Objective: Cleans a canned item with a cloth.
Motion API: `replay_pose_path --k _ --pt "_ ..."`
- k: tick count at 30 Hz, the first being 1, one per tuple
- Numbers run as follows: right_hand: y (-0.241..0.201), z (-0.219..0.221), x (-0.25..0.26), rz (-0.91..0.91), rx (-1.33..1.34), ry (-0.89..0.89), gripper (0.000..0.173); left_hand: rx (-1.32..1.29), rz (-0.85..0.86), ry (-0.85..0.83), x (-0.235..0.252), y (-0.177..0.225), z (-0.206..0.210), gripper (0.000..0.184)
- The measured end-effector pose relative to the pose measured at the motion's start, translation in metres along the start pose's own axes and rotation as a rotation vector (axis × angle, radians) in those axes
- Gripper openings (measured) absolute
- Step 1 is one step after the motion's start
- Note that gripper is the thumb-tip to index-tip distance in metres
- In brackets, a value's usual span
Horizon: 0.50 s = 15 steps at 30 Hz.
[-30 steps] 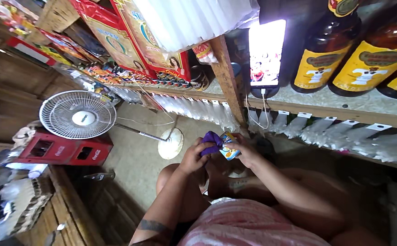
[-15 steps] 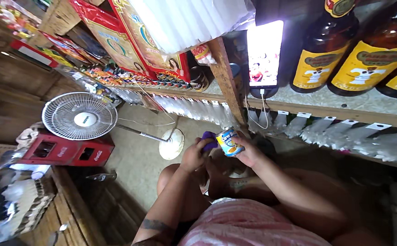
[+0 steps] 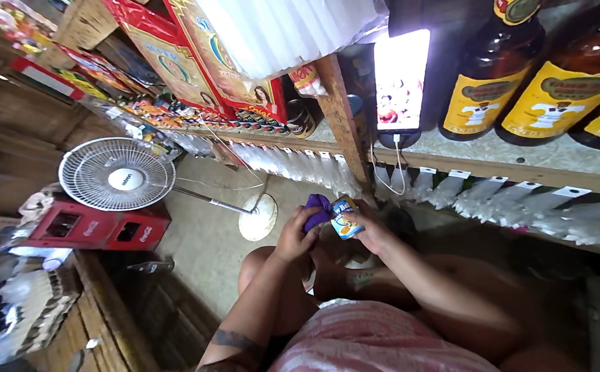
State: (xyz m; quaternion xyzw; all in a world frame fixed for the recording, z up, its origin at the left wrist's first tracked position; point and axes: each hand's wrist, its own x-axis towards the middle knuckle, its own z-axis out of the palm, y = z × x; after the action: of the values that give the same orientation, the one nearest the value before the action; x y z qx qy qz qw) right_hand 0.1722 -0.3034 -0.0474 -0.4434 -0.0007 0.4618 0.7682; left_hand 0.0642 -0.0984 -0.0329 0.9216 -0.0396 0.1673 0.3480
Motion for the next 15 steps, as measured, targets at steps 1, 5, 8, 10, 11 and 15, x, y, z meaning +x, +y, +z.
replay_pose_path --k 1,5,8,10,11,15 --pt "-0.0001 0.0001 0.0001 -0.001 0.019 -0.005 0.060 -0.014 -0.005 0.001 -0.0002 -0.0009 0.0002 0.044" --pt "0.0012 -0.0007 0.0008 0.001 0.090 -0.052 0.058 -0.112 -0.011 0.011 0.0000 -0.0026 -0.0004 0.045" --pt "0.0013 -0.0014 0.0002 -0.007 0.109 -0.082 0.060 -0.183 -0.018 0.014 0.0007 -0.0012 -0.0013 0.043" --pt "0.0012 -0.0016 0.0000 -0.009 0.126 -0.094 0.061 -0.222 -0.031 0.016 0.0006 -0.0008 -0.0015 0.043" --pt "0.0012 -0.0019 0.0000 -0.009 0.132 -0.102 0.061 -0.239 -0.044 0.015 0.0004 -0.0003 -0.0015 0.044" --pt "0.0013 -0.0020 -0.0003 -0.015 0.147 -0.119 0.062 -0.376 -0.124 -0.004 0.0019 0.0038 -0.0023 0.044"
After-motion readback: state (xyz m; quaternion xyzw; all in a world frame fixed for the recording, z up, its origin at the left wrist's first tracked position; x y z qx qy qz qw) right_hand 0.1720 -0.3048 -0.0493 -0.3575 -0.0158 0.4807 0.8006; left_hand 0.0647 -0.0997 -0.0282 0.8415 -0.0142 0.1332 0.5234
